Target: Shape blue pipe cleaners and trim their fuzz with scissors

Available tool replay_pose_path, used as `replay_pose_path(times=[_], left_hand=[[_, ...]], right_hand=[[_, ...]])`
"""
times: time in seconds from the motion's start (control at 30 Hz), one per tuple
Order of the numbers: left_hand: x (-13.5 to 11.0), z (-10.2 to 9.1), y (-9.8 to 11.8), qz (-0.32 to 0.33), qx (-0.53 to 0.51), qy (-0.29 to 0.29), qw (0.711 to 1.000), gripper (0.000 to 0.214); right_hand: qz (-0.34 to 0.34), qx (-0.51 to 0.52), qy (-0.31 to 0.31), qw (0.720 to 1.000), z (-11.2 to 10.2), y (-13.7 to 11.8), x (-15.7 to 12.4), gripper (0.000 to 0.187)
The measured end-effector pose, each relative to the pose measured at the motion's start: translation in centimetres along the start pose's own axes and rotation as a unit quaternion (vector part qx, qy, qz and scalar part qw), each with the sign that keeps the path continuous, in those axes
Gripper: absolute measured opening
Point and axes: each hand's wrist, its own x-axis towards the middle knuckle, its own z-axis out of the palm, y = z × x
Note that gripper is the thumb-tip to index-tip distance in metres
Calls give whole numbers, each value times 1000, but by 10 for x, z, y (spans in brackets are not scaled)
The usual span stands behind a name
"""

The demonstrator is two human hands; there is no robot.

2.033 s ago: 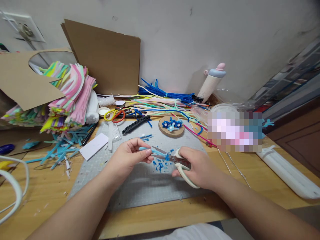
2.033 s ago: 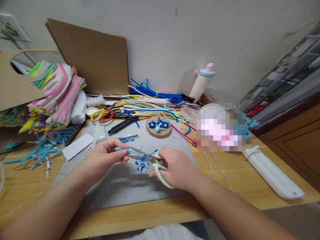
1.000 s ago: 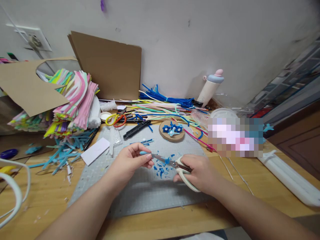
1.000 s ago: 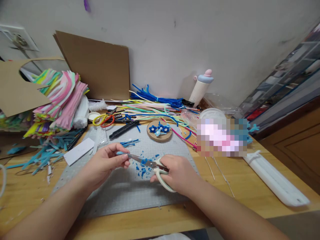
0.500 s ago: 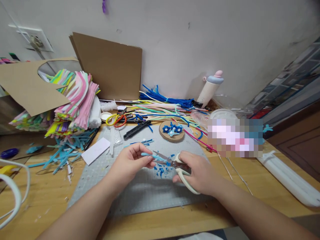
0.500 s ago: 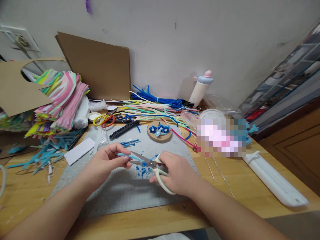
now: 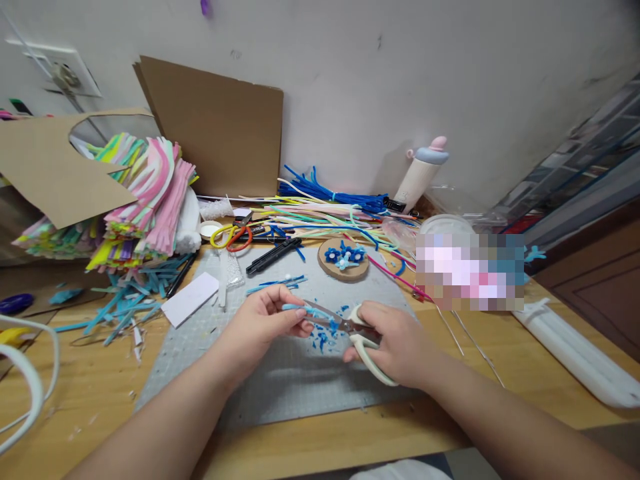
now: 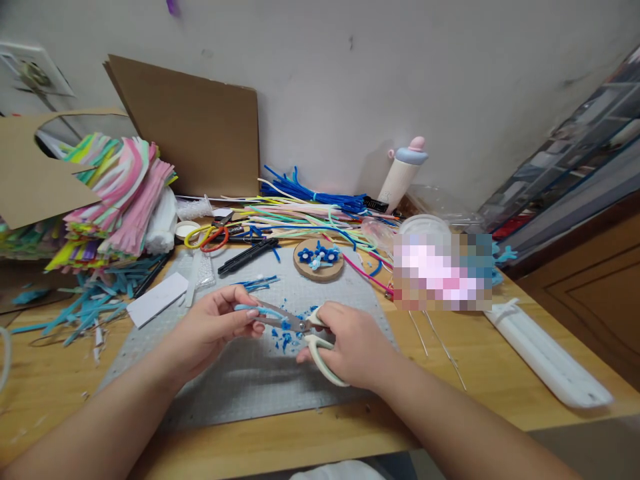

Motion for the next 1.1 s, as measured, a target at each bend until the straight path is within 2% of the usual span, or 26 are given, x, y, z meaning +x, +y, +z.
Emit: replay_pose_path(times=[0.9,1.1], left_hand=[[1,-1,2,-17,-41,-13,999,23],[1,-3,2,-15,-23,-18,999,21]], right_hand=[[-13,-8,19,1000,2,6,-2,35],[-10,-12,12,1000,3,6,-2,37]])
